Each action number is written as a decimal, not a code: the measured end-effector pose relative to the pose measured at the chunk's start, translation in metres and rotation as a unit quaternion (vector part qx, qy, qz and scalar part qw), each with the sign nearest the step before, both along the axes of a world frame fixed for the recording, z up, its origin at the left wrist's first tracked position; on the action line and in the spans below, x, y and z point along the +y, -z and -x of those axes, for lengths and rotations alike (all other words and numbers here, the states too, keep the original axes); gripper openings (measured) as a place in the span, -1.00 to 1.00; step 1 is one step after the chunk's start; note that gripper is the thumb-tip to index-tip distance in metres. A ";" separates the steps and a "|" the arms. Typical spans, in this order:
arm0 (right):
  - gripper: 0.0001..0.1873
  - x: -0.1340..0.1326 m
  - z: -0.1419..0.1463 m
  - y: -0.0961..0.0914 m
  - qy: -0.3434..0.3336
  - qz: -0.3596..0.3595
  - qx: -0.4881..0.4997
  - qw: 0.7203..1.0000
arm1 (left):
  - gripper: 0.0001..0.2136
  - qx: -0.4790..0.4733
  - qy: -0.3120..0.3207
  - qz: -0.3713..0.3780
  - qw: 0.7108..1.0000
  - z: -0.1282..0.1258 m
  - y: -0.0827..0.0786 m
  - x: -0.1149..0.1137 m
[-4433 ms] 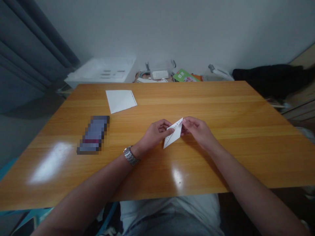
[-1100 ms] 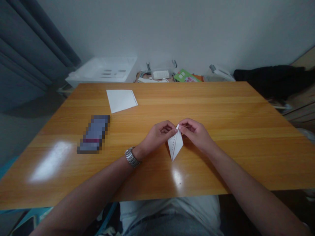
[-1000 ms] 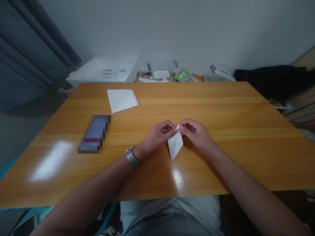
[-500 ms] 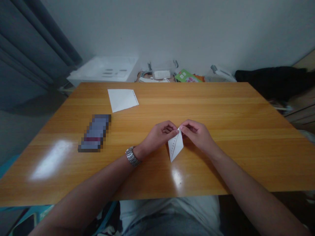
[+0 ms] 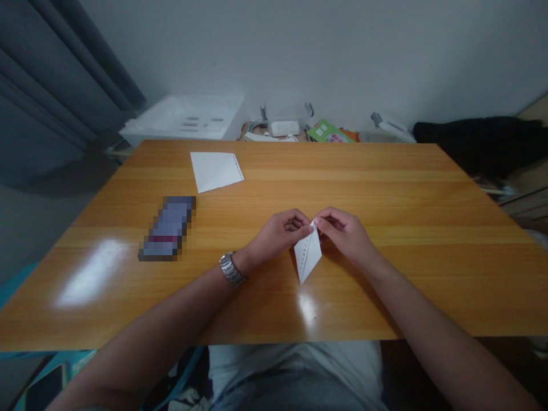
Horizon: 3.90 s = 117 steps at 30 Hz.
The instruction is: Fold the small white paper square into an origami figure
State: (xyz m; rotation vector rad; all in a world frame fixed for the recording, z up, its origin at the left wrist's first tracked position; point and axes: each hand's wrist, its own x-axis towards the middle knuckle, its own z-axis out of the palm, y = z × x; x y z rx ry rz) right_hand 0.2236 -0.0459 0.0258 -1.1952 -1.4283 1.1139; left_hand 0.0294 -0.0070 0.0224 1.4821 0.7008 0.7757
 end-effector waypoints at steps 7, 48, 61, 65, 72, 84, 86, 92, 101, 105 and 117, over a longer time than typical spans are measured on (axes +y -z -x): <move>-0.77 -0.001 0.000 -0.002 -0.010 0.004 -0.001 1.000 | -0.65 0.000 -0.005 0.006 1.000 0.000 0.001 0.001; -0.76 -0.001 0.002 -0.001 -0.008 -0.006 -0.012 1.000 | -0.68 -0.011 -0.007 -0.033 0.999 0.000 0.000 -0.001; -0.76 -0.001 0.001 0.000 -0.007 -0.004 -0.023 1.000 | -0.65 -0.008 0.004 -0.017 1.000 0.001 0.000 0.000; -0.75 0.000 0.001 0.001 -0.009 -0.007 -0.024 1.000 | -0.63 -0.011 0.008 -0.007 1.000 0.002 0.003 0.001; -0.72 -0.002 0.003 -0.002 -0.010 0.014 -0.009 1.000 | -0.63 -0.005 0.005 -0.002 1.000 0.003 0.003 0.003; -0.65 -0.002 0.003 -0.005 -0.010 0.026 -0.026 0.999 | -0.65 0.007 0.025 -0.019 0.999 0.001 0.001 -0.001; -0.62 -0.002 0.003 -0.006 -0.005 0.037 -0.011 0.999 | -0.65 0.010 0.029 -0.014 0.999 0.002 0.000 -0.001; -0.62 -0.002 0.001 -0.008 -0.020 0.052 0.028 0.998 | -0.65 0.000 0.030 0.013 0.999 0.005 0.000 0.002; -0.66 -0.002 -0.001 -0.005 -0.028 0.037 -0.017 0.999 | -0.70 0.010 0.030 -0.017 0.999 0.003 0.002 0.001; -0.62 -0.002 0.003 -0.008 -0.015 0.051 0.000 0.999 | -0.72 -0.001 0.037 -0.025 0.999 0.003 0.002 0.000; -0.69 -0.003 0.003 -0.009 -0.021 0.067 0.044 0.997 | -0.71 -0.013 0.028 -0.009 0.999 0.005 0.004 0.002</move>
